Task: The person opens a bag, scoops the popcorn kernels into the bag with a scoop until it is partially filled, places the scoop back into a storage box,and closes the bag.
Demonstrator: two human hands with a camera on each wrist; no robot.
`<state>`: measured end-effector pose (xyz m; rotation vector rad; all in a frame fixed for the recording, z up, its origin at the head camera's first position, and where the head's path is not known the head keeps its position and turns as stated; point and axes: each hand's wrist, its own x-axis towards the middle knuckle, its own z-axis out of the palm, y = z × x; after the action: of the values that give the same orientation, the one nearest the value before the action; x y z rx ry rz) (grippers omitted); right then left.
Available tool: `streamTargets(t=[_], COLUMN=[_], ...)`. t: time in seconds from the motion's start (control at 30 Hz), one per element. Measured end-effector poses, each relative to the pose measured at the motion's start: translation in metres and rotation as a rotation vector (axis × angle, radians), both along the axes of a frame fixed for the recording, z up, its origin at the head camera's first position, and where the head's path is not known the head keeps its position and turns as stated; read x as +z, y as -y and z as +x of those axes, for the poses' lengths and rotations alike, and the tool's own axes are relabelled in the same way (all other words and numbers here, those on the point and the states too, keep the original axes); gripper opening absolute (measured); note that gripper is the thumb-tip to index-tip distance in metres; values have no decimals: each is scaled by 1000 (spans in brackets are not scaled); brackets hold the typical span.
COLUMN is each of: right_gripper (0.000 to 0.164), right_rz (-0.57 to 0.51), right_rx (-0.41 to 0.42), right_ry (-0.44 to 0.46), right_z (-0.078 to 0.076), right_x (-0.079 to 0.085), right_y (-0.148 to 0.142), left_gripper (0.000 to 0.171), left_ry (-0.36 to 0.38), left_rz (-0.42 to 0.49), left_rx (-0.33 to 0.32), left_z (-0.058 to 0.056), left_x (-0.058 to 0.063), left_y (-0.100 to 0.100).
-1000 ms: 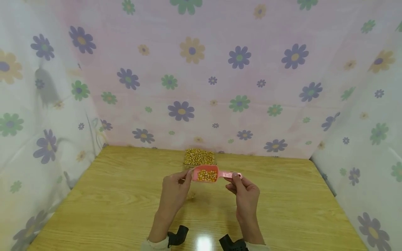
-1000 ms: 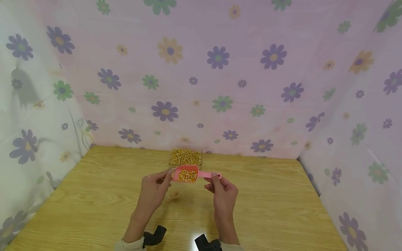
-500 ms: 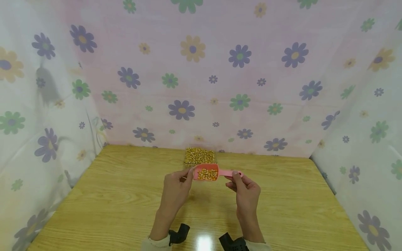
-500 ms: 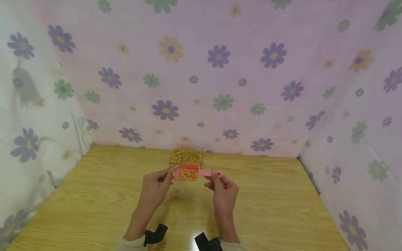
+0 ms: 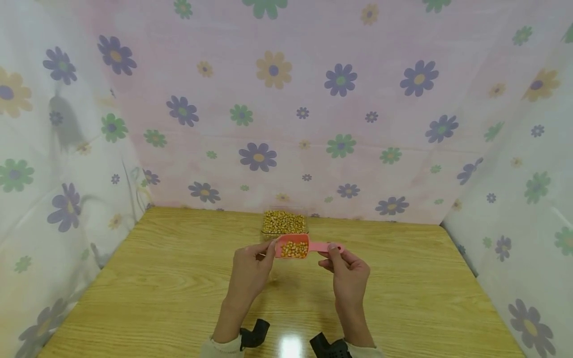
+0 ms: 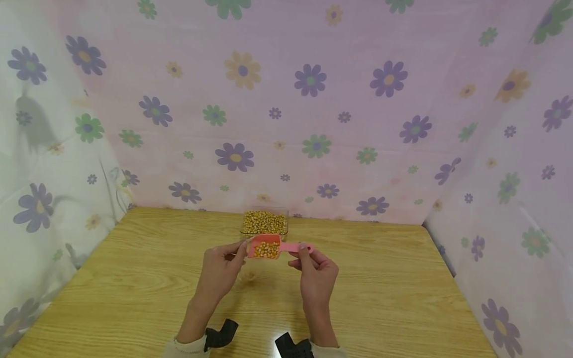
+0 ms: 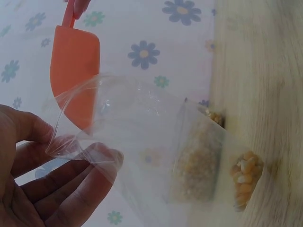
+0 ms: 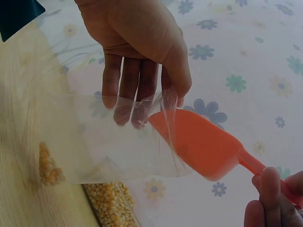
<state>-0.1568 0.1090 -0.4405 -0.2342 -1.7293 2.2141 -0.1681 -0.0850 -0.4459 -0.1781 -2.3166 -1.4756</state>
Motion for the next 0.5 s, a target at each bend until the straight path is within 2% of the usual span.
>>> streamTargets(t=[0.23,0.5], right_gripper=[34,35], right_rz=[20,49], right_rx=[0,7], right_ry=[-14,13], right_z=[0,2], right_x=[0,1], right_y=[2,3], left_gripper=[23,23], left_ry=[-20,13], left_rz=[-5,1], left_rx=[-8,3], left_z=[-2,0], left_x=[0,-1], left_y=[1,3])
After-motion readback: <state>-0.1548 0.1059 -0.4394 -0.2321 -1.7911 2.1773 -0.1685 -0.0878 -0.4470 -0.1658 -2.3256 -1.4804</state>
